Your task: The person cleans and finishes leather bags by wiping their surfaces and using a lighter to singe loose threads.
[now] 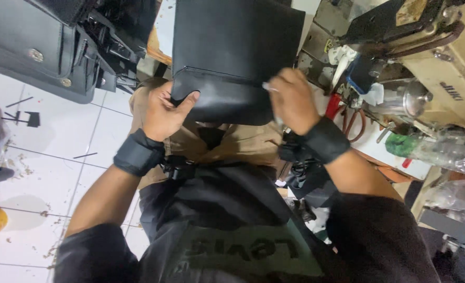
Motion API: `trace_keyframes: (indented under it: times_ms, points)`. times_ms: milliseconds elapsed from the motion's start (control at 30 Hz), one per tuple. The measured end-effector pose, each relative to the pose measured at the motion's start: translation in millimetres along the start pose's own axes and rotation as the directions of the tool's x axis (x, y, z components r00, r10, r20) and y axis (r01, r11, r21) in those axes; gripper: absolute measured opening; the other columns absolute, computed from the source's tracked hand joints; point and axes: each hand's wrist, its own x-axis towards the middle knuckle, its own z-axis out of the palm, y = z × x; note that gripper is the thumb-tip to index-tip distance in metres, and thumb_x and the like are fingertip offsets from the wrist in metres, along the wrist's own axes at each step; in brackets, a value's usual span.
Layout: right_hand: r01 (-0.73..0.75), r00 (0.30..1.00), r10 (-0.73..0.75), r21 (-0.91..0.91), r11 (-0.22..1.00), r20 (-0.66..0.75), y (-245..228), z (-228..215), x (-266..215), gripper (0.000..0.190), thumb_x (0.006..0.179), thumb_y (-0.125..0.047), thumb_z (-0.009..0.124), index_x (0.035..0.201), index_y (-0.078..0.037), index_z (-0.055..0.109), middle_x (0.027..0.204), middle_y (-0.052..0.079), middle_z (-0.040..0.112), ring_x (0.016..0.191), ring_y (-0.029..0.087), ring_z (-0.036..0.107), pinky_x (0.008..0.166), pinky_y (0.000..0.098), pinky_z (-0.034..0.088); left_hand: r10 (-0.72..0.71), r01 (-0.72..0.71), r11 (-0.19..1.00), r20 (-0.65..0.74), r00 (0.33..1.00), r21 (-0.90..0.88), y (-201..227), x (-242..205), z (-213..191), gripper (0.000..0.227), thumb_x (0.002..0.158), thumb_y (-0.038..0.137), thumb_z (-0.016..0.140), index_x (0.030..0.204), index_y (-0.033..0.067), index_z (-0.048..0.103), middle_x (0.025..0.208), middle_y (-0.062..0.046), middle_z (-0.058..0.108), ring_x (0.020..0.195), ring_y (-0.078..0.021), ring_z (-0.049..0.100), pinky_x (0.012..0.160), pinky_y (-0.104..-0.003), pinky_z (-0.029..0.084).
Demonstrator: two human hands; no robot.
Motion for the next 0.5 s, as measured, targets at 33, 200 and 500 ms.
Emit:
trace_keyframes:
  times_ms: [33, 200, 500]
  points:
    - [0.003, 1.0, -0.003, -0.006, 1.0, 0.006, 7.5, -8.2, -8.1, 0.005, 0.09, 0.002, 0.068, 0.093, -0.002, 0.067, 0.09, 0.015, 0.057, 0.089, 0.036, 0.059, 0.078, 0.0452, 0.049, 0.001, -0.001, 1.0, -0.004, 1.0, -0.008, 20.9, 5.3, -1.7, 0.012, 0.101, 0.003, 0.073, 0.112, -0.0015, 0.07, 0.105, -0.001, 0.074, 0.094, -0.0043, 0.064, 0.087, -0.023, 0.054]
    - [-0.055, 0.993, 0.039, 0.145, 0.988, 0.111, 10.0, -46.9, -7.1, 0.01, 0.094, -0.003, 0.07, 0.104, -0.002, 0.071, 0.097, 0.014, 0.065, 0.092, 0.036, 0.063, 0.077, 0.0435, 0.05, -0.059, -0.02, 0.924, 0.194, 0.979, 0.382, 57.2, 45.9, -39.5, 0.019, 0.099, 0.016, 0.075, 0.109, -0.0001, 0.072, 0.093, -0.006, 0.076, 0.078, -0.008, 0.068, 0.073, -0.023, 0.053]
    - [0.338, 0.896, -0.39, 0.244, 0.909, 0.211, -3.7, -0.3, 36.0, 0.006, 0.091, -0.005, 0.066, 0.097, -0.004, 0.069, 0.095, 0.013, 0.066, 0.092, 0.036, 0.063, 0.082, 0.0446, 0.051, -0.295, 0.164, 0.746, 0.1, 0.95, 0.646, 63.5, 79.7, -43.0, 0.06, 0.086, 0.038, 0.074, 0.136, 0.0046, 0.063, 0.117, -0.02, 0.076, 0.11, -0.0327, 0.074, 0.097, -0.038, 0.054]
